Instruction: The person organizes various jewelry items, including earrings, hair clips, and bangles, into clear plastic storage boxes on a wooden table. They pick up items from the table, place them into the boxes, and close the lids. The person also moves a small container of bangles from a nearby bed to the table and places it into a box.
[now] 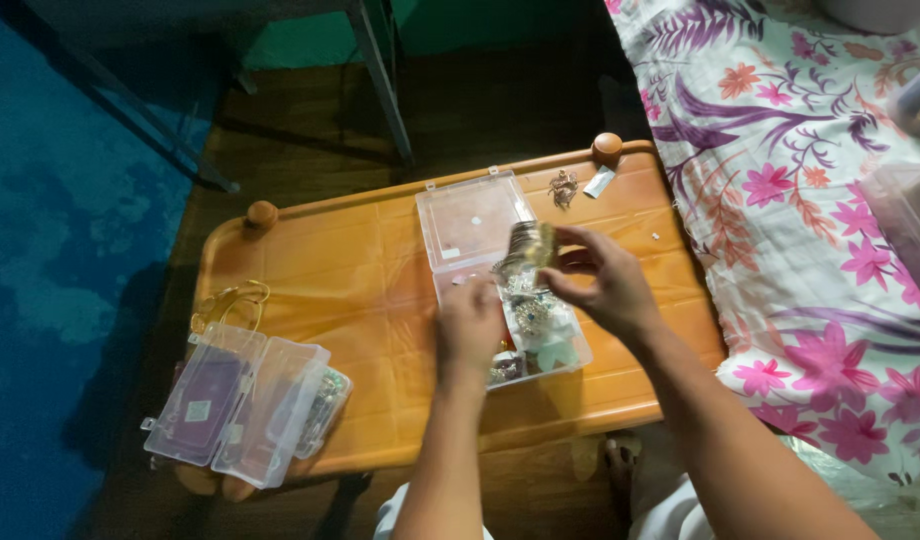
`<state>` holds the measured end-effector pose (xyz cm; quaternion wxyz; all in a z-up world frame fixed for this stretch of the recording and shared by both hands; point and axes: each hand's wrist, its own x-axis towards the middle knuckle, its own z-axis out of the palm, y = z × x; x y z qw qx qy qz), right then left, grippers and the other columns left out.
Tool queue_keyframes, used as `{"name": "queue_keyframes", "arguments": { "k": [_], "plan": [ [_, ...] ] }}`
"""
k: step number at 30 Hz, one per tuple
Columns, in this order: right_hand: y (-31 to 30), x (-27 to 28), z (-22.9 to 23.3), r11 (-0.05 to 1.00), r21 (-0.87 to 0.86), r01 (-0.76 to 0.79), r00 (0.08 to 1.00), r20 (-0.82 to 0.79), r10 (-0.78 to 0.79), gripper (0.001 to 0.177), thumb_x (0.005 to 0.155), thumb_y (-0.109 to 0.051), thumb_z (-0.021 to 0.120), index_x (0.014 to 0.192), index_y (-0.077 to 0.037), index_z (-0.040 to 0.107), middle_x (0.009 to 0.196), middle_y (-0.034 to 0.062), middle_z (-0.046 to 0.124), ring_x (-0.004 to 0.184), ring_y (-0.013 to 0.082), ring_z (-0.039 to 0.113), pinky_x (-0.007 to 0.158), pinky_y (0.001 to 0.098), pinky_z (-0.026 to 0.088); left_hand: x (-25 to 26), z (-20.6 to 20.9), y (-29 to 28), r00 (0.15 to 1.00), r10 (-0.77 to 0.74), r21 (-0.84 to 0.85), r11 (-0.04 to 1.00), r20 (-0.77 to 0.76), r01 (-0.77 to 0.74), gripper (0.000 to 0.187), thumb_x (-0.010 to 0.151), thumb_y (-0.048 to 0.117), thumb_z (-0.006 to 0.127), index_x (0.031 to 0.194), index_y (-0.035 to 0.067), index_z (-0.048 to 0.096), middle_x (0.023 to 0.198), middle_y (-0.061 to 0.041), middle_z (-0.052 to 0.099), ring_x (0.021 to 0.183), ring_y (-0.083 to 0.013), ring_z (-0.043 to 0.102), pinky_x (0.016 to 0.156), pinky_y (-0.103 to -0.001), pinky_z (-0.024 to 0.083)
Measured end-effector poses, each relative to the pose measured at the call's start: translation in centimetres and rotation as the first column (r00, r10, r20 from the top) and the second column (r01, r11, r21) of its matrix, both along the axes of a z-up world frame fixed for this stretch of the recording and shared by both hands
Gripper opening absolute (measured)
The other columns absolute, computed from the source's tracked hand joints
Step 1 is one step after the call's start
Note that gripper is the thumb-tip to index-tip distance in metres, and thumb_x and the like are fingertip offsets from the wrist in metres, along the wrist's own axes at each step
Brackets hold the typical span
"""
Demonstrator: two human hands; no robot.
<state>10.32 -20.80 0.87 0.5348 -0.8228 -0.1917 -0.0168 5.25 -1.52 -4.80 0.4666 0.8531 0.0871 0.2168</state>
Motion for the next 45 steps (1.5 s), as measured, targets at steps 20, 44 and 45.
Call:
{"name": "queue_keyframes", "arguments": {
  "k": [20, 44, 45],
  "plan": [
    [3.8, -2.1, -2.1, 0.906, 0.133, -0.402, 0.865, -0.269, 0.423, 0.074, 0.080, 0.001, 0.078, 0.146, -0.011, 0.047, 0.127, 0.0079, 0.060, 0.113, 0.0176, 0.068, 0.092, 0.0317, 0.062, -5.6, 6.0, 4.7, 0.954, 0.003, 0.124, 0.992, -0.301, 0.036, 0.033, 0.091, 0.034, 0.068, 0.087, 0.002, 0.075, 0.089, -0.018, 0.073, 0.086, -0.0350, 0.071, 0.078, -0.045, 0.054],
    [1.4, -1.2, -2.7, 0.834, -0.404, -0.377, 0.887, 0.102, 0.450, 0.065, 0.081, -0.012, 0.079, 0.142, -0.015, 0.058, 0.140, 0.0133, 0.060, 0.121, 0.0349, 0.063, 0.098, 0.0413, 0.053, -3.3, 2.3, 1.9, 0.924, -0.104, -0.243, 0.970, -0.368, 0.013, 0.014, 0.080, 0.005, 0.079, 0.089, 0.003, 0.069, 0.081, -0.010, 0.073, 0.076, -0.0200, 0.071, 0.068, -0.035, 0.055],
    [1.5, -1.0, -2.7, 0.840, -0.393, -0.374, 0.888, 0.111, 0.447, 0.064, 0.080, -0.011, 0.078, 0.141, -0.014, 0.060, 0.138, 0.0129, 0.062, 0.119, 0.0346, 0.064, 0.098, 0.0409, 0.054, -3.2, 2.3, 1.8, 0.923, -0.089, -0.225, 0.974, -0.374, 0.003, 0.014, 0.080, 0.004, 0.079, 0.089, 0.003, 0.069, 0.081, -0.011, 0.073, 0.076, -0.0205, 0.071, 0.068, -0.035, 0.055]
  ]
}}
